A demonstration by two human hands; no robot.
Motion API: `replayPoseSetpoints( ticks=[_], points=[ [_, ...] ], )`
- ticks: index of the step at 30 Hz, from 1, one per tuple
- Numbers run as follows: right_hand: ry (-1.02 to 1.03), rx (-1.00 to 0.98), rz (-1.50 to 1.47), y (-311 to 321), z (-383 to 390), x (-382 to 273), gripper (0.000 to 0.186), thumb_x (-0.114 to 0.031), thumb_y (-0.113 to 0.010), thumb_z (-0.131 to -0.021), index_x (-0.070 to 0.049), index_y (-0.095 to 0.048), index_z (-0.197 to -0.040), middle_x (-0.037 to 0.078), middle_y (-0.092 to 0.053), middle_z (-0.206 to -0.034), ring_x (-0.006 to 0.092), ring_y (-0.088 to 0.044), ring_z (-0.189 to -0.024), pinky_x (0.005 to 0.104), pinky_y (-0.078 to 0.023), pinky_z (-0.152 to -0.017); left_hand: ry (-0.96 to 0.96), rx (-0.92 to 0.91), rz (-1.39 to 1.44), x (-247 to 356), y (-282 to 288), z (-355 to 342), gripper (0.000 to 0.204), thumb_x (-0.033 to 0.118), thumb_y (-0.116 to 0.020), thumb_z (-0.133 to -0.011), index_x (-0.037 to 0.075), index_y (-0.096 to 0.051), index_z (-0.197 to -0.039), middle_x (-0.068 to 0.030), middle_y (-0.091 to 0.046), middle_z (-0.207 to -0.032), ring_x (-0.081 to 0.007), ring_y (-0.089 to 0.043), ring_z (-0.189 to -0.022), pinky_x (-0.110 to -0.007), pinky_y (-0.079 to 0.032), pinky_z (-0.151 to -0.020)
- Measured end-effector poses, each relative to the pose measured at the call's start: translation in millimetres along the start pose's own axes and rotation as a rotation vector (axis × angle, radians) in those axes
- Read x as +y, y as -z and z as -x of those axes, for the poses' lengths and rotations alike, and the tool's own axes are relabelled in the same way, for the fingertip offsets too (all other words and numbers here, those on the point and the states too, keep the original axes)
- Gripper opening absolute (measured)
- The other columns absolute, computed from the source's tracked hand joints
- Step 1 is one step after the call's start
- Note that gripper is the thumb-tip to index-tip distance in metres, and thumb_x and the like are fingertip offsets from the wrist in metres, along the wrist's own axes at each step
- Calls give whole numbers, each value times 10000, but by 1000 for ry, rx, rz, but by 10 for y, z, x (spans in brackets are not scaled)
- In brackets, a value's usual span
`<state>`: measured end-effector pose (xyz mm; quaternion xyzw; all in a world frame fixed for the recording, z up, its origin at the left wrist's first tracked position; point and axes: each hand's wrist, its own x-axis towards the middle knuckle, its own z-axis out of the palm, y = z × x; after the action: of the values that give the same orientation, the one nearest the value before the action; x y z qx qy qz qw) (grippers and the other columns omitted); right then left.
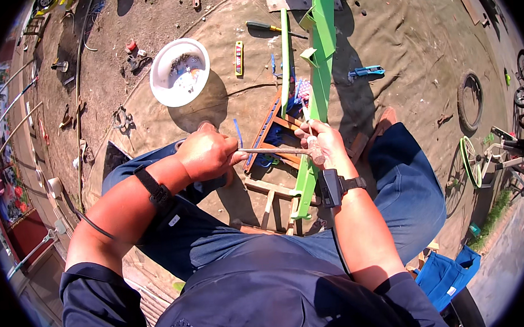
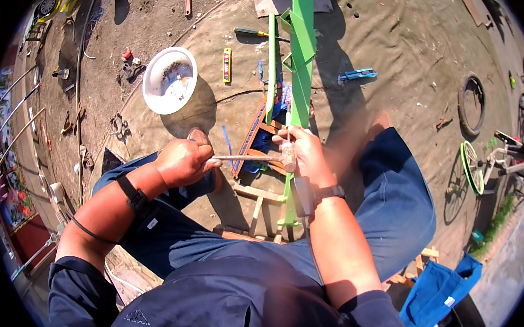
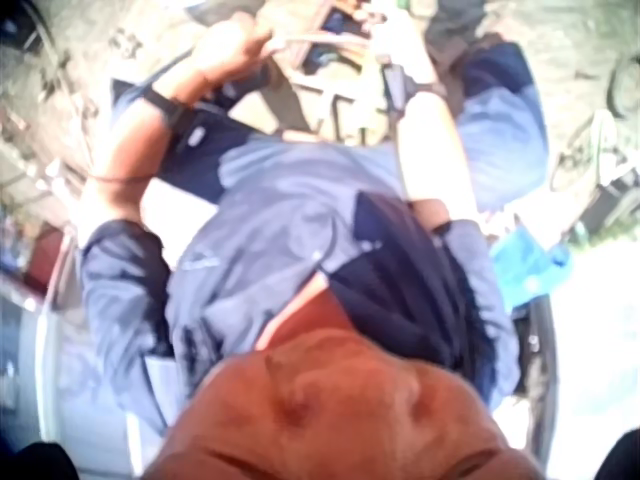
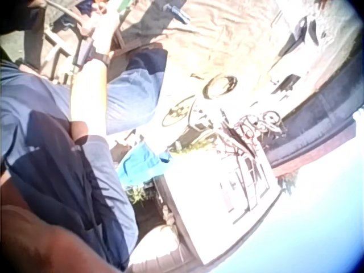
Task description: The person sits on the ground and works on a green bicycle frame, using a hammer to tap and adjust metal components and fasteners. The person handles the frame, a hammer, and small metal parts while seated in an outdoor workshop area.
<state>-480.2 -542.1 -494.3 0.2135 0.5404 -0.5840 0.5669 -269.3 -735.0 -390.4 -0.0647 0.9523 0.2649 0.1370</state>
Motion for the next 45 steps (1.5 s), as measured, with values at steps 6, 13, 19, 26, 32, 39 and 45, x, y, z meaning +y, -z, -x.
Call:
replayPoseSetpoints(
  ticks=[6,13,19,26,32,39,45],
  points=[
    [-34,-4,-18,25,13,9,199,-163,-484,-990,4,-592,-970,117,-665,-833,174,-661,-717,257,-515,-566,31,-40,45,86,35,22,340,383,-645,-859,82,-549,-733,-144,-575,-647,-379,-601,-635,-483,-473,-560],
    [1,-53,77,32,84,-26,193,-156,-491,-986,4,-595,-962,108,-660,-846,172,-674,-751,248,-530,-587,-2,-9,-5,20,33,-11,338,374,-648,-862,79,-544,-735,-147,-563,-635,-381,-598,-629,-475,-475,-551],
    [-21,-56,-47,88,10,-4,149,-120,-485,-978,-6,-579,-958,117,-650,-855,190,-675,-751,273,-540,-588,-86,-32,7,44,91,3,324,356,-644,-864,75,-537,-743,-146,-560,-639,-385,-594,-627,-476,-478,-552],
    [-36,-43,-31,38,35,-22,117,-100,-481,-974,-12,-558,-969,122,-645,-852,207,-663,-724,268,-528,-573,-95,-7,12,5,69,17,344,364,-644,-867,73,-535,-718,-145,-560,-640,-390,-588,-615,-479,-475,-546],
    [-33,-42,-45,41,48,-30,130,-124,-505,-974,-7,-563,-973,105,-631,-842,202,-666,-751,251,-511,-557,-24,-40,5,-15,27,-17,349,376,-643,-869,72,-543,-730,-160,-569,-642,-387,-599,-623,-480,-471,-542],
    [-13,-3,-84,7,30,-8,154,-136,-494,-973,-5,-573,-952,124,-658,-807,178,-660,-703,254,-496,-552,-49,-38,35,7,27,-23,332,373,-652,-861,81,-550,-740,-153,-555,-624,-392,-589,-616,-482,-469,-546],
    [-25,-54,-116,99,-54,18,136,-119,-500,-972,-7,-575,-955,106,-650,-816,198,-667,-710,275,-521,-583,20,-59,-19,-34,-23,-19,346,388,-641,-866,81,-547,-737,-148,-570,-637,-389,-601,-627,-488,-481,-552]
  ],
)
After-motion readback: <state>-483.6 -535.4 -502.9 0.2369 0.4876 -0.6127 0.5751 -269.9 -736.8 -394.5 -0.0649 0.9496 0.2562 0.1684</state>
